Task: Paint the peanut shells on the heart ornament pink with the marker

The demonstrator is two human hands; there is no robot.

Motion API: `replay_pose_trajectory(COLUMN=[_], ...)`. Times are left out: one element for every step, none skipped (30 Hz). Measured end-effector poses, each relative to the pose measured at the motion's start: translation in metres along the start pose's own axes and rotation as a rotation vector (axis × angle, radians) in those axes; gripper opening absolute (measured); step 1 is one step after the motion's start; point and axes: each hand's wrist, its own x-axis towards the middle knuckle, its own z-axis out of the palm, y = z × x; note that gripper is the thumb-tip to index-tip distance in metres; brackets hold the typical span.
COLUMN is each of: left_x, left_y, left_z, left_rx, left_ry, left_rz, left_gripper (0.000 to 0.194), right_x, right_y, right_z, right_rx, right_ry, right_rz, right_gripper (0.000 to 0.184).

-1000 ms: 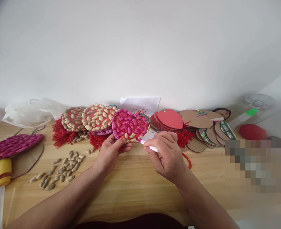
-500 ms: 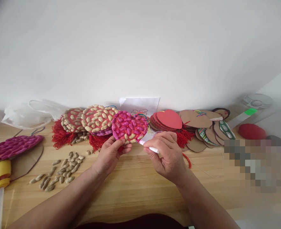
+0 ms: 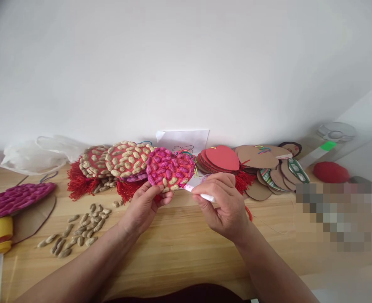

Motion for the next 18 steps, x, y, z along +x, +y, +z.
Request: replay_pose_trajectory(left_x=[-0.0004,-0.0008,-0.0011,-0.0013,-0.0015,-0.0017,-0.0018,-0.0018,-0.0019,-0.0020,-0.0022,-0.0023,-0.0025,-0.0026,-0.0026,-0.0025,-0.0024,-0.0021], left_y=[0.0004,0.0007,0.0010,0.0012,0.0013,0.0015,0.0016,0.0017,0.0019,0.0020,0.0022,0.0023,0.0025,0.0026,0.0027,0.0028,0.0028,0.0028], left_z=[0.0002,0.0003,0.0004,0.0004,0.0004,0.0004,0.0004,0.0003,0.0001,0.0000,-0.0002,-0.0005,-0.0007,-0.0008,-0.0009,-0.0009,-0.0008,-0.0007], left_rx=[-0.002,-0.006,-0.010,-0.015,-0.021,-0.027,-0.033,-0.039,-0.046,-0.051,-0.055,-0.058,-0.060,-0.060,-0.060,-0.062,-0.064,-0.068], left_ry=[-0.005,-0.008,-0.008,-0.008,-0.008,-0.010,-0.014,-0.017,-0.021,-0.023,-0.022,-0.020,-0.016,-0.014,-0.013,-0.012,-0.012,-0.012], left_rz=[-0.005,-0.008,-0.010,-0.012,-0.013,-0.014,-0.014,-0.013,-0.013,-0.012,-0.013,-0.013,-0.013,-0.013,-0.013,-0.013,-0.013,-0.014], left_gripper=[0.040,0.040,0.040,0.039,0.039,0.039,0.038,0.037,0.036,0.035,0.035,0.034,0.034,0.034,0.033,0.033,0.032,0.032], right_x=[0.0000,0.0002,0.0004,0.0007,0.0010,0.0012,0.0013,0.0012,0.0011,0.0009,0.0007,0.0005,0.0004,0.0004,0.0004,0.0004,0.0004,0.0002], right_y=[0.0012,0.0025,0.0036,0.0045,0.0050,0.0051,0.0047,0.0040,0.0032,0.0026,0.0022,0.0022,0.0026,0.0031,0.0036,0.0040,0.0041,0.0040], right_z=[-0.0002,-0.0007,-0.0014,-0.0021,-0.0028,-0.0032,-0.0034,-0.0033,-0.0031,-0.0029,-0.0029,-0.0031,-0.0037,-0.0044,-0.0052,-0.0058,-0.0062,-0.0061], right_rx=[0.010,0.015,0.014,0.012,0.008,0.008,0.018,0.034,0.048,0.058,0.061,0.060,0.054,0.048,0.047,0.049,0.058,0.073], right_ry=[0.002,0.012,0.029,0.051,0.073,0.088,0.092,0.084,0.066,0.045,0.031,0.028,0.038,0.057,0.079,0.099,0.109,0.105], right_rz=[0.010,0.024,0.038,0.048,0.053,0.055,0.053,0.044,0.030,0.015,0.003,-0.004,-0.003,0.006,0.016,0.024,0.028,0.026], right_gripper=[0.018,0.018,0.019,0.020,0.020,0.021,0.021,0.021,0.021,0.021,0.021,0.021,0.021,0.021,0.020,0.020,0.020,0.021])
